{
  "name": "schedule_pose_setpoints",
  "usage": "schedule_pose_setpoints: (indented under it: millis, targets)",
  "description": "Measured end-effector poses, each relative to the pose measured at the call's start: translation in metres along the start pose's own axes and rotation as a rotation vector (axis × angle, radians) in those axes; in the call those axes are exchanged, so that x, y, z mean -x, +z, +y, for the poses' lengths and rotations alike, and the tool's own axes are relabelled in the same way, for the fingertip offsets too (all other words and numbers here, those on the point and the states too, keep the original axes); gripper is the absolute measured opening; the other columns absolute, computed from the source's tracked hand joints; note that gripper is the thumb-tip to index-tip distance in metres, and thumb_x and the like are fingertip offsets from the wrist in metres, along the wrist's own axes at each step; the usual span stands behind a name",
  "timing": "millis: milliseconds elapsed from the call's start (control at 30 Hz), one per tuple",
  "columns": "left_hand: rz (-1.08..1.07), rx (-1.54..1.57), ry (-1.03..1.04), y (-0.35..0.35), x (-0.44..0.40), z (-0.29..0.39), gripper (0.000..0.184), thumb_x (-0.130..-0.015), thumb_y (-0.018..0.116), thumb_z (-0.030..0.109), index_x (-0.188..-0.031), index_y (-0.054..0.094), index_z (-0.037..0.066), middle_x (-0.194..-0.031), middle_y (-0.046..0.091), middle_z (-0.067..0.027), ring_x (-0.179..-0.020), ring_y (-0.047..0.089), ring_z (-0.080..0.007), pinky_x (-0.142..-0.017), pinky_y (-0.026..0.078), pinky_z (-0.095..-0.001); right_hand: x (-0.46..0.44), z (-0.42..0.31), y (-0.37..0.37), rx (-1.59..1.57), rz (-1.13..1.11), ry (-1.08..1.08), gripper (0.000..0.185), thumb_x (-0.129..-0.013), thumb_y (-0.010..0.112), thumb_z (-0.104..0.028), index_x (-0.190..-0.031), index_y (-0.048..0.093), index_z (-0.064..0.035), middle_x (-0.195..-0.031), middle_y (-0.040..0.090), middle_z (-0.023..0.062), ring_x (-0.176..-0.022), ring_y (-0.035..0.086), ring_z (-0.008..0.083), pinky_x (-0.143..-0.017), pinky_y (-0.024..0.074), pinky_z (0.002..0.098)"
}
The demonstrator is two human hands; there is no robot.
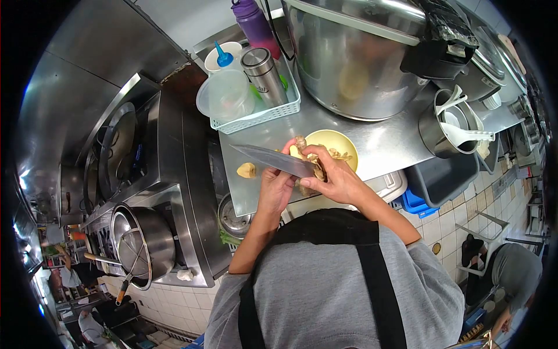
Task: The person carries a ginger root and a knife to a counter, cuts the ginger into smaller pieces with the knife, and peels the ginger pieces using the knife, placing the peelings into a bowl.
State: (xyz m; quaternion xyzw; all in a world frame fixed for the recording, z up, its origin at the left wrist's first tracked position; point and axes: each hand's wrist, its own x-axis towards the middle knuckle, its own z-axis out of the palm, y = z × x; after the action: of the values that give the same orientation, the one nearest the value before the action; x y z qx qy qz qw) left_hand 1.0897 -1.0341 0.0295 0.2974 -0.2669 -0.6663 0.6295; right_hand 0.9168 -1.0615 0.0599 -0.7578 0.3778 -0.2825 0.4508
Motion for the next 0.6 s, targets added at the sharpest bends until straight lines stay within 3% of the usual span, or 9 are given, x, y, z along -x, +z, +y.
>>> schedule_pose_setpoints:
  millis: [133,333,433,533,567,600]
  targets:
    - [-0.039,-0.03,-0.015,-0.006,0.001,-0.001,0.034,-0.088,0.058,0.002,-0.122,0.056,0.002,-0.137,0.047,-0.0056,-0.105,0.057,-0.0129,-0.09,0.048,-0.0278,-0.002,0.0,-0.001,-0.04,0.004,-0.015,0.053,-0.084,0.065,-0.039,-0.119,0.039,-0.01,-0.082,0.057,0.0171,-0.071,0.057,0.03,-0.066,0.0433,0.0385]
    - [0.003,-0.036,-0.047,-0.001,0.002,-0.001,0.036,-0.089,0.054,0.0,-0.125,0.053,0.0,-0.128,0.054,-0.0083,-0.102,0.059,-0.0129,-0.088,0.049,-0.0278,-0.007,0.002,0.004,-0.025,0.019,0.046,0.048,-0.085,0.064,-0.039,-0.114,0.04,-0.0086,-0.081,0.055,0.0166,-0.073,0.057,0.0314,-0.065,0.0419,0.0407]
    - [-0.003,0.016,-0.104,-0.009,0.001,-0.001,0.039,-0.09,0.052,0.001,-0.129,0.048,-0.001,-0.126,0.055,-0.011,-0.101,0.06,-0.0152,-0.088,0.05,-0.0289,-0.008,0.014,0.014,0.077,0.095,-0.117,0.045,-0.088,0.06,-0.039,-0.116,0.039,-0.0098,-0.078,0.055,0.014,-0.059,0.056,0.0256,-0.054,0.0427,0.0361]
    - [-0.051,0.094,-0.129,-0.005,0.0,0.001,0.044,-0.09,0.049,0.002,-0.133,0.042,-0.001,-0.124,0.055,-0.0136,-0.102,0.061,-0.0202,-0.09,0.051,-0.0318,-0.009,0.016,0.004,-0.714,-0.053,0.235,0.035,-0.093,0.052,-0.039,-0.113,0.039,-0.0122,-0.068,0.053,0.0083,-0.049,0.054,0.0172,-0.039,0.0388,0.0278]
    - [-0.072,0.119,-0.132,-0.001,0.001,0.002,0.046,-0.09,0.049,0.002,-0.135,0.04,0.0,-0.124,0.055,-0.0143,-0.102,0.062,-0.0221,-0.091,0.051,-0.0329,-0.009,0.019,0.004,-0.912,0.029,0.272,0.031,-0.096,0.047,-0.038,-0.113,0.038,-0.0131,-0.066,0.046,0.0019,-0.042,0.045,0.0078,-0.033,0.029,0.0194]
    - [-0.053,0.134,-0.134,0.001,0.001,0.002,0.047,-0.09,0.048,0.002,-0.136,0.038,0.0,-0.124,0.055,-0.0145,-0.103,0.061,-0.0238,-0.092,0.051,-0.0341,-0.01,0.02,-0.002,-0.968,0.056,0.263,0.034,-0.096,0.048,-0.039,-0.116,0.038,-0.0131,-0.066,0.043,0.0012,-0.041,0.044,0.0073,-0.033,0.0281,0.0204]
